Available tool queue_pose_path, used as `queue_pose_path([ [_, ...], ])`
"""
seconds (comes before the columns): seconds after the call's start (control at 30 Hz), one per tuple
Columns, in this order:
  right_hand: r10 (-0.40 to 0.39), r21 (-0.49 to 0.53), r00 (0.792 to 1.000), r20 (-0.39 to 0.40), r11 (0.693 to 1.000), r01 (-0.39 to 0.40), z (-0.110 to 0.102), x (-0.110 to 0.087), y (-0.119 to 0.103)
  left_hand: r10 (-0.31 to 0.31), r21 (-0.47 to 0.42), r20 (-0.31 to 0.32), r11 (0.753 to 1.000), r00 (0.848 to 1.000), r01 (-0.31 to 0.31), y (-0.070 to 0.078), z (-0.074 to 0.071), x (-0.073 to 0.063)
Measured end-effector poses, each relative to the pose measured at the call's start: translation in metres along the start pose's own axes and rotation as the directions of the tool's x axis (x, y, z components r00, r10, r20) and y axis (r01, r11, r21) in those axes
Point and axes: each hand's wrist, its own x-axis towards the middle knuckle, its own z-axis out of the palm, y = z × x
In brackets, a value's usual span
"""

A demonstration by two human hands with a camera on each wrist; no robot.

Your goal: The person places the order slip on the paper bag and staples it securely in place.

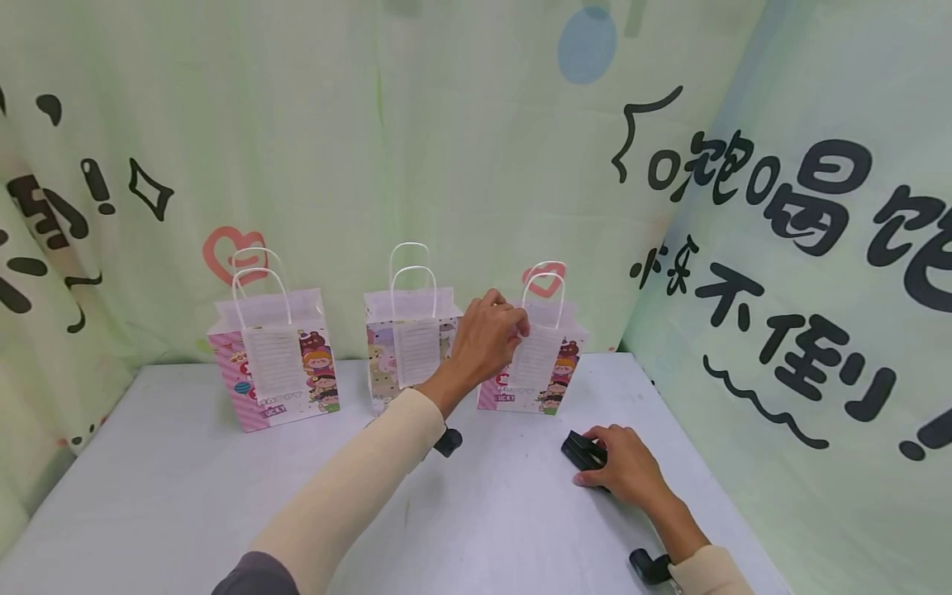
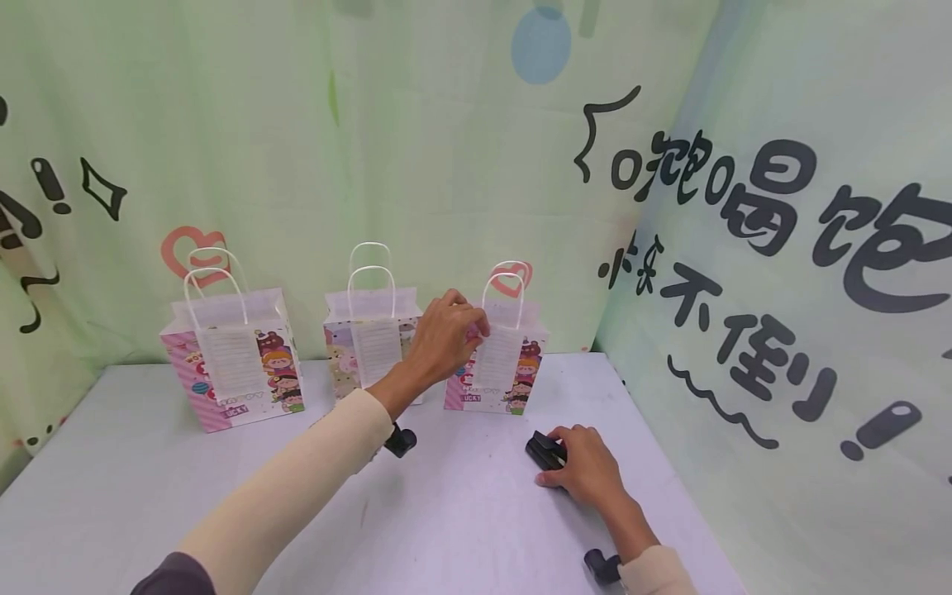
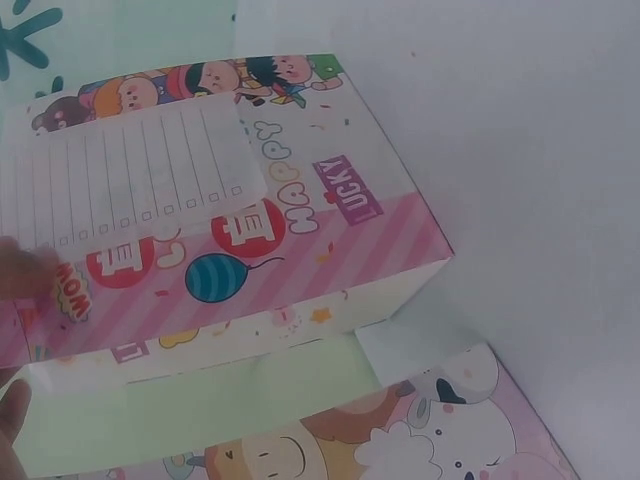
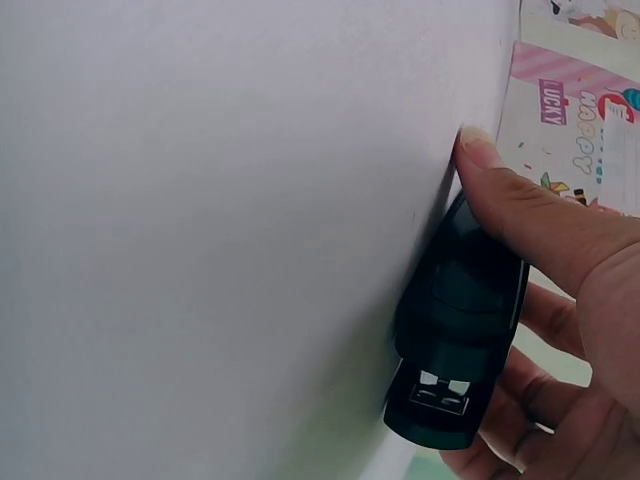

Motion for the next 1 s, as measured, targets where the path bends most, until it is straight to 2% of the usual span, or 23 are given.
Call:
queue_pose_path([
  [0.17, -0.024, 0.019, 1.0, -0.014, 1.0, 0.024, -0.001, -0.002, -0.001, 0.0, -0.004, -0.001, 1.0, 1.0, 0.0, 0.0, 0.001, 0.0],
  [0.43, -0.064, 0.13, 0.996, -0.062, 0.989, 0.072, -0.011, 0.0, -0.009, -0.002, -0.002, -0.006, 1.0, 1.0, 0.002, 0.0, 0.001, 0.0],
  [0.67, -0.049, 0.231, 0.995, -0.089, 0.97, 0.068, -0.023, 0.0, -0.019, -0.004, -0.003, -0.007, 1.0, 1.0, 0.004, 0.001, 0.001, 0.0],
  [0.87, -0.019, 0.277, 0.995, -0.098, 0.96, 0.046, -0.029, 0.002, -0.027, -0.002, -0.003, -0.006, 1.0, 1.0, 0.002, 0.0, 0.0, 0.0],
  [1.0, -0.028, 0.319, 0.992, -0.119, 0.946, 0.065, -0.034, 0.002, -0.03, 0.002, -0.005, -0.007, 1.0, 1.0, -0.002, 0.0, 0.0, 0.0],
])
